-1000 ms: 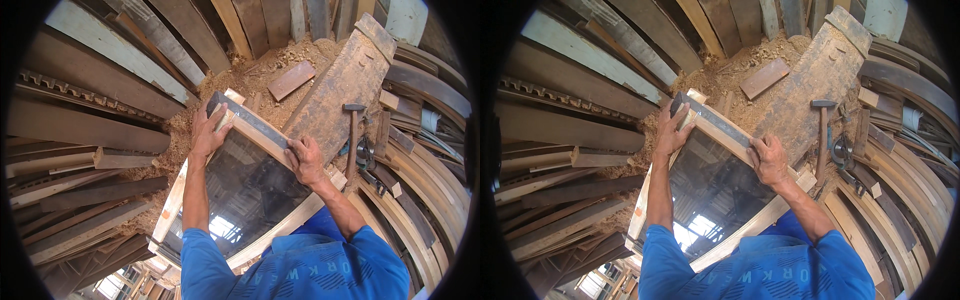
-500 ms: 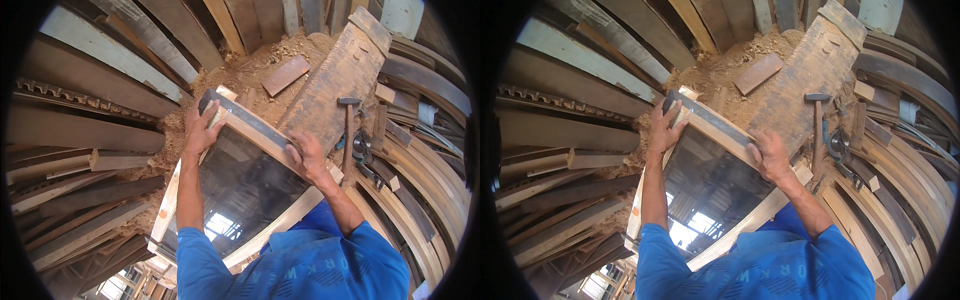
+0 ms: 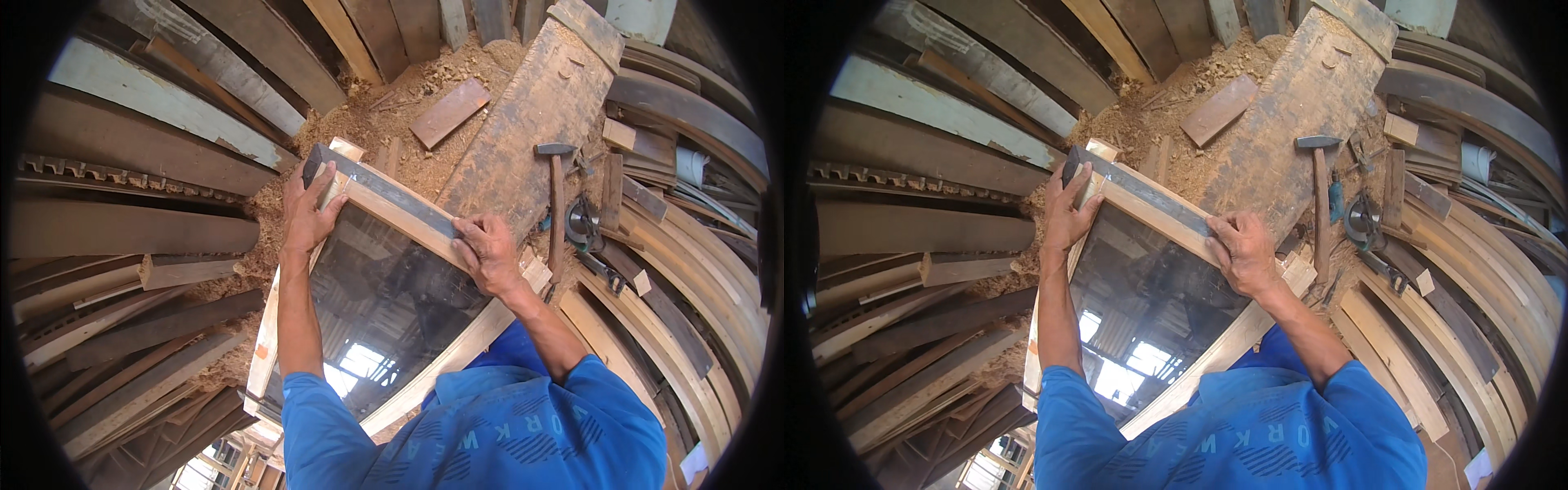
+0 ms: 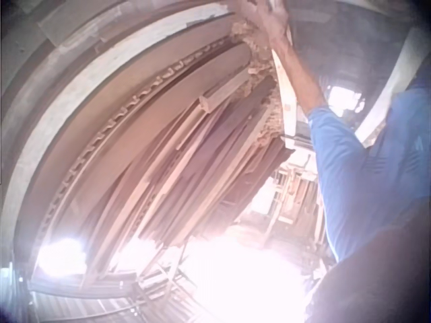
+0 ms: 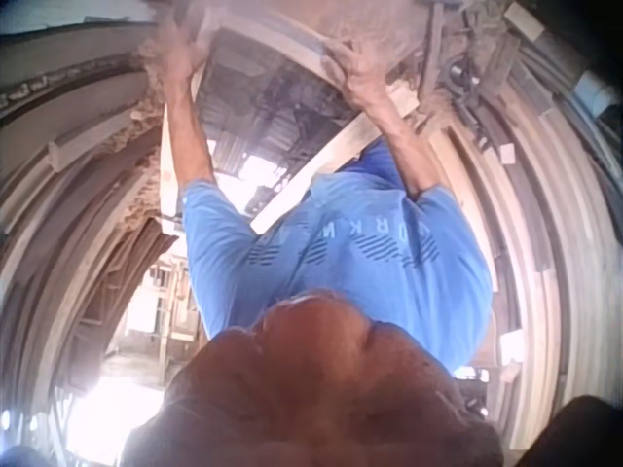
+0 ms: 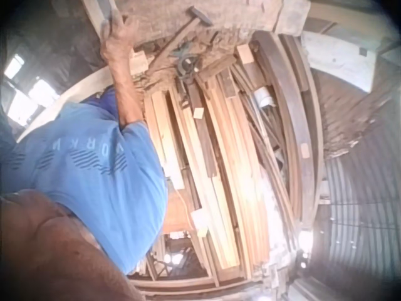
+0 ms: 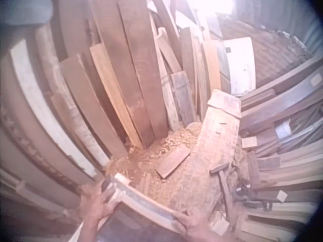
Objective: The person measures a wooden window frame containing glass using an L-square, marks the wood, and uses a hammer to tap a wooden strip into place along the edge of the frame.
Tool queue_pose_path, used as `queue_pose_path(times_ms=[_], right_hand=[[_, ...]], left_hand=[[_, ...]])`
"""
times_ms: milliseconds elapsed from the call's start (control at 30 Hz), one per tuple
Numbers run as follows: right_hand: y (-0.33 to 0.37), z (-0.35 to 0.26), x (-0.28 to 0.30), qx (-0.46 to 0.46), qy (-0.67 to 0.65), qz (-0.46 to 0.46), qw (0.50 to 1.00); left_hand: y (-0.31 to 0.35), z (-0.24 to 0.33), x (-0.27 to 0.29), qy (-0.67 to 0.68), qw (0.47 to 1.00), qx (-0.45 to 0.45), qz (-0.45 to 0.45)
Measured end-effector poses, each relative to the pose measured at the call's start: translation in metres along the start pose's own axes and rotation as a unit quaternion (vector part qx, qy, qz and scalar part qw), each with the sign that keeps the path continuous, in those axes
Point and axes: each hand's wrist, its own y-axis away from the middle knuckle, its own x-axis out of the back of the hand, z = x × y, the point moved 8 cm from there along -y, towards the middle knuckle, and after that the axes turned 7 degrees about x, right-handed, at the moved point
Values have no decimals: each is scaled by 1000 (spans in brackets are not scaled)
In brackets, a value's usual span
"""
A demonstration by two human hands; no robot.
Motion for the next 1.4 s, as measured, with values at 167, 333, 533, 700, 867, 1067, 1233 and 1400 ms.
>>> queue_pose_path(times_ms=[167,333,533,700,867,1067,1233,1400], right_hand=[[1,4,-5,1,2,-9,1000],[3,4,-4,-14,-5,-12,1000],[-2,7,43,2,45,32,998],[11,57,132,-89,235,116,961],[43,138,111,-273,35,-44,960],[64,126,128,-331,-139,-64,931],[120,91,179,-302,-111,-72,944],[151,116,245,-422,-237,66,873]], left_hand=[[0,-3,0,3,1000,12,-3],[0,-3,-2,-2,1000,23,-8],[-2,-8,30,67,990,103,74],[64,-46,96,228,897,270,265],[112,15,129,423,822,213,315],[110,-63,112,29,944,274,184],[155,-175,46,-98,930,342,95],[135,-178,7,69,882,441,-148]])
